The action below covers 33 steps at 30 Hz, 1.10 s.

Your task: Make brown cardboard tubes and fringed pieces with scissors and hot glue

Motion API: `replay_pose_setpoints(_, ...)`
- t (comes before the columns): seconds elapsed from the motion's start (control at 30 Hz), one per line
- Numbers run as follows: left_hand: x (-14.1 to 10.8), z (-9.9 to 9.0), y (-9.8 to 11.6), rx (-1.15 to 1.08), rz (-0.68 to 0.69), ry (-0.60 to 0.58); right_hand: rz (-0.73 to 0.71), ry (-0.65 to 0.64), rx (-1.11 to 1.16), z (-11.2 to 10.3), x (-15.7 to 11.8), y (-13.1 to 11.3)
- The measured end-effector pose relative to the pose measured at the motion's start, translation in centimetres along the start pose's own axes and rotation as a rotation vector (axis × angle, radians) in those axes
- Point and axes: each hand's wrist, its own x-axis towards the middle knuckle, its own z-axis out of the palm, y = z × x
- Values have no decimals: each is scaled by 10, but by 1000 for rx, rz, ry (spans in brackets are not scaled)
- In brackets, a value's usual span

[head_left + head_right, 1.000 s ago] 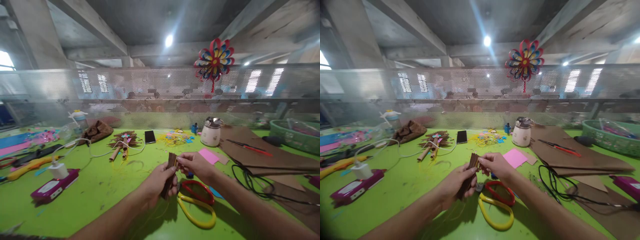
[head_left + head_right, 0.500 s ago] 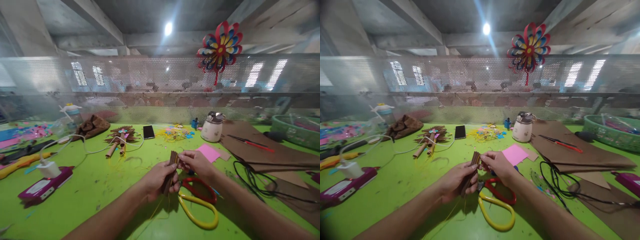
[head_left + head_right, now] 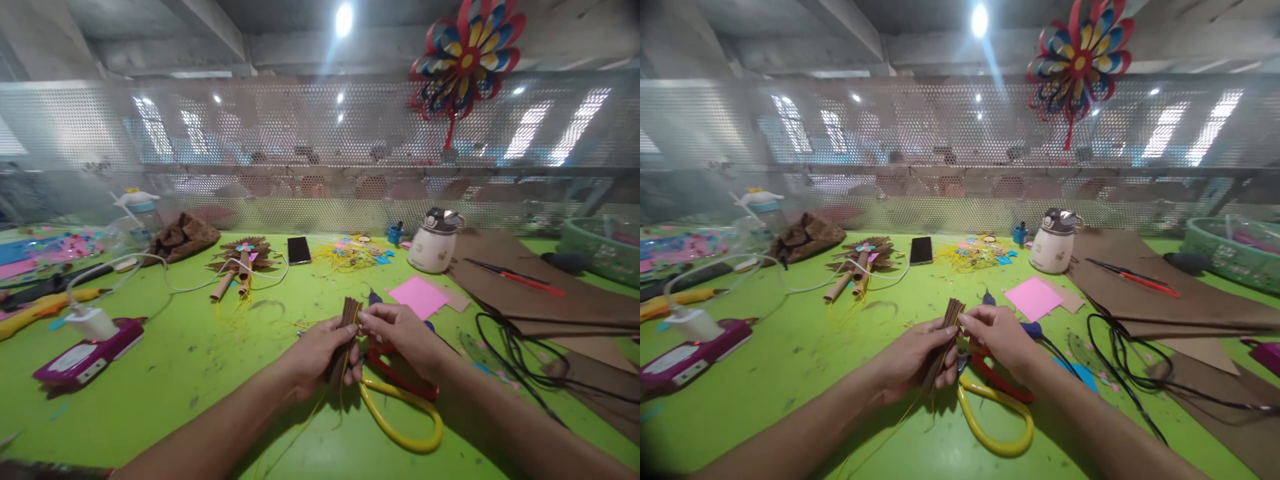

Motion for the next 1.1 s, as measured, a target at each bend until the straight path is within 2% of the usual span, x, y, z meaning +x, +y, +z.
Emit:
replay_pose_setpoints(0.4, -3, 1, 2, 33, 3, -12, -40, 12, 51, -4, -1, 8)
replay_pose_setpoints(0.53, -3, 1, 2, 36, 7, -7, -59, 87, -43, -2, 0, 8)
replay_pose_setpoints(0.77, -4, 2, 1, 43, 7, -37, -183, 212, -173, -4, -2, 10)
replay_pose_setpoints(0.87, -5, 3, 2, 55, -9, -49, -363, 250, -333, -14, -3, 3)
replay_pose_setpoints(0.9, -6, 2, 3, 65, -20, -62, -450, 211, -420, -19, -5, -2)
replay_pose_setpoints(0.97, -7, 2, 6, 109, -59, -104, -600, 46, -608, -26, -9, -13)
replay_pose_setpoints(1.03, -8, 0, 10, 201, -123, -155, -664, -172, -742, -30, -14, -23)
replay_pose_setpoints(1.1, -9, -1, 15, 338, -194, -202, -661, -336, -796, -29, -19, -28)
